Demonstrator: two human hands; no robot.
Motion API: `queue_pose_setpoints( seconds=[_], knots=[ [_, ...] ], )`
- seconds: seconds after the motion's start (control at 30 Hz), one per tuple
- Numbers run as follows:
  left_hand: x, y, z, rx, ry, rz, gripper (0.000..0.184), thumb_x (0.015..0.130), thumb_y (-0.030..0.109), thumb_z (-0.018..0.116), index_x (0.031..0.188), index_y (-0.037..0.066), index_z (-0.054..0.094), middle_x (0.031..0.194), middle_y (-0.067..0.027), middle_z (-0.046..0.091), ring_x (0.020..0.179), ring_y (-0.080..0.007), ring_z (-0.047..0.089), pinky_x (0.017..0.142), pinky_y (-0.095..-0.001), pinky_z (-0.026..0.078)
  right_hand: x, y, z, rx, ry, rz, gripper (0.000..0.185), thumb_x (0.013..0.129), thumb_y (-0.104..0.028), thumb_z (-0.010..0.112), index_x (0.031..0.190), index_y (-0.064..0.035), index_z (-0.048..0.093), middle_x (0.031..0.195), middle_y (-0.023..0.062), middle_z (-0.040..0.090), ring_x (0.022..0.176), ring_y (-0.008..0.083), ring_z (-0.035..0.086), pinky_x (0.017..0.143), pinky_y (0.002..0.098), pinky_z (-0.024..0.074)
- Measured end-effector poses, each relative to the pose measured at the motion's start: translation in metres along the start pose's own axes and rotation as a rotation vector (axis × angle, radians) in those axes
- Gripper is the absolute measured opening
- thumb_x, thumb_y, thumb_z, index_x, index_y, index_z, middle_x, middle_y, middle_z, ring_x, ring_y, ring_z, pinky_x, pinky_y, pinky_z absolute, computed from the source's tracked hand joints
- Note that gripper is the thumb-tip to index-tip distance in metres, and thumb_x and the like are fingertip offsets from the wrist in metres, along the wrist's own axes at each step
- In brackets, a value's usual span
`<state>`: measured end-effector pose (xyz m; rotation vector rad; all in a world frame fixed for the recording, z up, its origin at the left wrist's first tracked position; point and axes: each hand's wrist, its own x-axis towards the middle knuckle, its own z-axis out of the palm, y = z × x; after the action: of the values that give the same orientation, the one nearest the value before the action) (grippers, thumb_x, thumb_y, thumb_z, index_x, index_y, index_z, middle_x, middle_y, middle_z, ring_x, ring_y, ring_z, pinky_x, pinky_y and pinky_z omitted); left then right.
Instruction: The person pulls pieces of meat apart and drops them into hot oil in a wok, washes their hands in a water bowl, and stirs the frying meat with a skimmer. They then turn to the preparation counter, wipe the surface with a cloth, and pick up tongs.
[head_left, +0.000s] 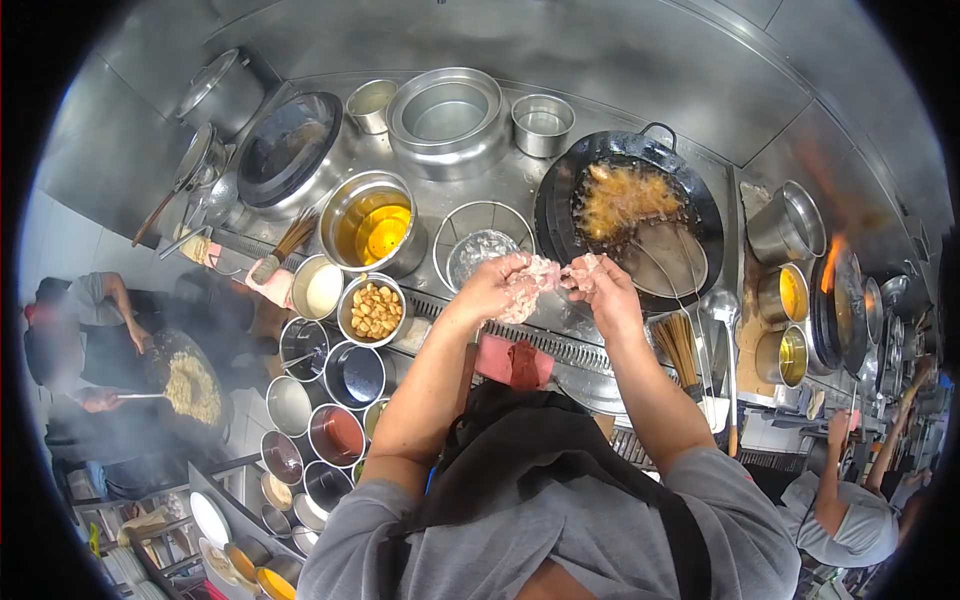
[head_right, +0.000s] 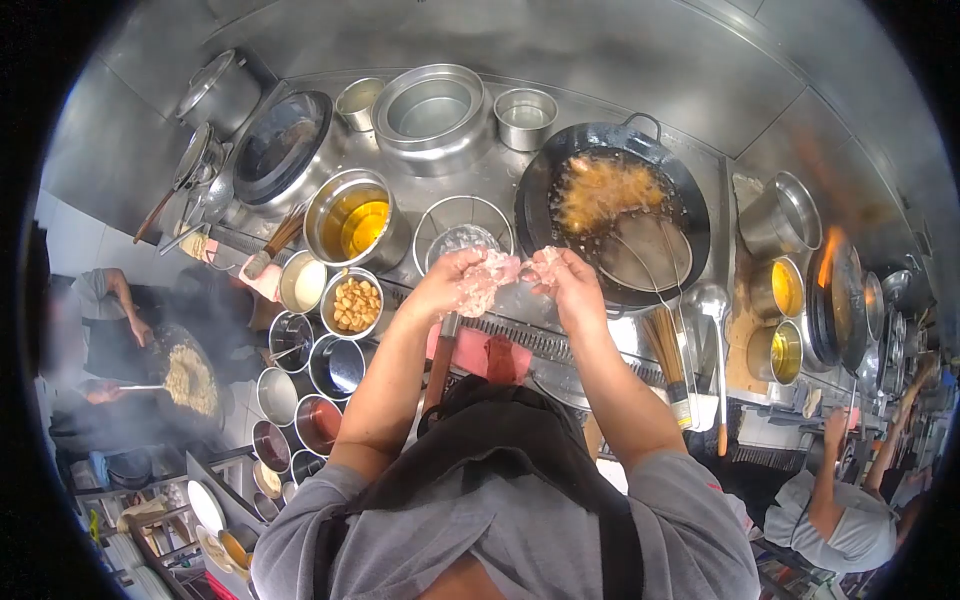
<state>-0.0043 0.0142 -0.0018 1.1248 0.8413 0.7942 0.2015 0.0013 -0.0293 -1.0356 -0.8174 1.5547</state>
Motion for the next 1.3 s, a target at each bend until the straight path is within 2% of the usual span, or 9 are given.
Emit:
queue_pose_setpoints(
  seconds=[0.2, 0.27, 0.47, 0.53, 0.73, 0.87, 1.03, 1.1, 1.3],
  knots=[
    [0.005, -0.007, -0.001, 0.106, 0.025, 0.098, 0.028, 0.082, 0.011, 0.064, 0.109, 0.003, 0.061, 0.088, -0.0036, 0.067, 0.076, -0.0098, 0.061, 0.066, -0.025, 0.049, -0.014, -0.002, 0.01, -0.265, -0.149, 0.019, 0.023, 0.094, -0.023, 0.051, 0.096, -0.0016, 0.058, 0.078, 0.0088, 0.064, 0.064, 0.0164, 0.063, 0.053, 0.0254, 0.0499],
    [0.011, -0.018, 0.001, 0.568, -0.128, 0.199, 0.037, 0.08, 0.017, 0.068, 0.111, 0.002, 0.056, 0.089, -0.0026, 0.065, 0.078, -0.0112, 0.06, 0.071, -0.0257, 0.049, -0.018, 0.0, 0.019, -0.32, -0.245, 0.023, 0.022, 0.093, -0.023, 0.052, 0.093, -0.0019, 0.058, 0.074, 0.0074, 0.063, 0.062, 0.0152, 0.062, 0.05, 0.0238, 0.0488],
    [-0.003, -0.002, 0.004, 0.78, 0.152, 0.164, 0.04, 0.073, 0.024, 0.076, 0.101, 0.004, 0.056, 0.079, -0.009, 0.063, 0.073, -0.0164, 0.062, 0.068, -0.0297, 0.05, -0.014, 0.012, 0.01, -0.074, -0.067, 0.058, 0.022, 0.092, -0.025, 0.055, 0.097, -0.003, 0.056, 0.076, 0.0066, 0.064, 0.059, 0.0158, 0.062, 0.047, 0.0236, 0.048],
    [-0.005, 0.003, 0.007, 0.672, 0.159, 0.165, 0.039, 0.073, 0.024, 0.076, 0.101, 0.005, 0.057, 0.076, -0.0093, 0.063, 0.071, -0.0181, 0.063, 0.067, -0.0302, 0.05, -0.012, 0.006, 0.016, 0.035, 0.234, 0.032, 0.02, 0.094, -0.021, 0.051, 0.1, -0.0029, 0.054, 0.082, 0.0086, 0.064, 0.062, 0.0181, 0.063, 0.048, 0.0255, 0.0495],
    [0.004, -0.018, 0.045, 1.053, 0.404, 0.157, 0.03, 0.076, 0.022, 0.067, 0.101, 0.007, 0.058, 0.072, -0.0128, 0.065, 0.069, -0.0311, 0.065, 0.063, -0.0396, 0.052, -0.008, 0.031, 0.031, 0.065, 0.167, -0.076, 0.019, 0.093, -0.019, 0.052, 0.103, -0.0028, 0.054, 0.096, 0.0074, 0.062, 0.086, 0.0151, 0.061, 0.075, 0.0272, 0.0485],
    [0.008, -0.041, 0.028, 0.885, 0.445, 0.291, 0.024, 0.075, 0.022, 0.063, 0.089, 0.003, 0.059, 0.074, -0.0155, 0.065, 0.071, -0.0362, 0.064, 0.064, -0.0423, 0.051, -0.01, 0.025, 0.021, 0.026, 0.184, -0.063, 0.024, 0.093, -0.022, 0.053, 0.107, -0.0025, 0.053, 0.099, 0.0083, 0.062, 0.088, 0.017, 0.062, 0.075, 0.0322, 0.0502],
    [0.005, -0.058, -0.006, 0.664, 0.461, 0.3, 0.017, 0.074, 0.007, 0.063, 0.091, 0.001, 0.061, 0.076, -0.0109, 0.065, 0.065, -0.0221, 0.065, 0.059, -0.0341, 0.051, -0.016, -0.011, -0.001, 0.167, 0.207, 0.077, 0.043, 0.092, -0.041, 0.05, 0.104, 0.0004, 0.051, 0.085, 0.0151, 0.061, 0.071, 0.0228, 0.064, 0.059, 0.0348, 0.0545],
    [0.004, -0.056, -0.011, 0.046, 0.345, -0.005, 0.016, 0.078, 0.002, 0.062, 0.095, 0.001, 0.06, 0.076, -0.0062, 0.064, 0.064, -0.0138, 0.061, 0.057, -0.0276, 0.049, -0.016, -0.012, -0.01, 0.228, 0.146, 0.142, 0.046, 0.092, -0.044, 0.049, 0.102, 0.0007, 0.052, 0.079, 0.0152, 0.061, 0.063, 0.0231, 0.064, 0.052, 0.0326, 0.0542],
    [-0.008, -0.053, -0.006, -0.213, 0.322, -0.138, 0.015, 0.085, 0.002, 0.061, 0.099, 0.001, 0.058, 0.083, -0.0061, 0.063, 0.068, -0.0119, 0.061, 0.057, -0.0236, 0.049, -0.019, -0.007, -0.007, 0.165, 0.23, 0.043, 0.009, 0.086, -0.011, 0.057, 0.089, -0.0028, 0.055, 0.074, 0.0129, 0.06, 0.057, 0.0228, 0.063, 0.047, 0.0302, 0.0539]
  ],
)
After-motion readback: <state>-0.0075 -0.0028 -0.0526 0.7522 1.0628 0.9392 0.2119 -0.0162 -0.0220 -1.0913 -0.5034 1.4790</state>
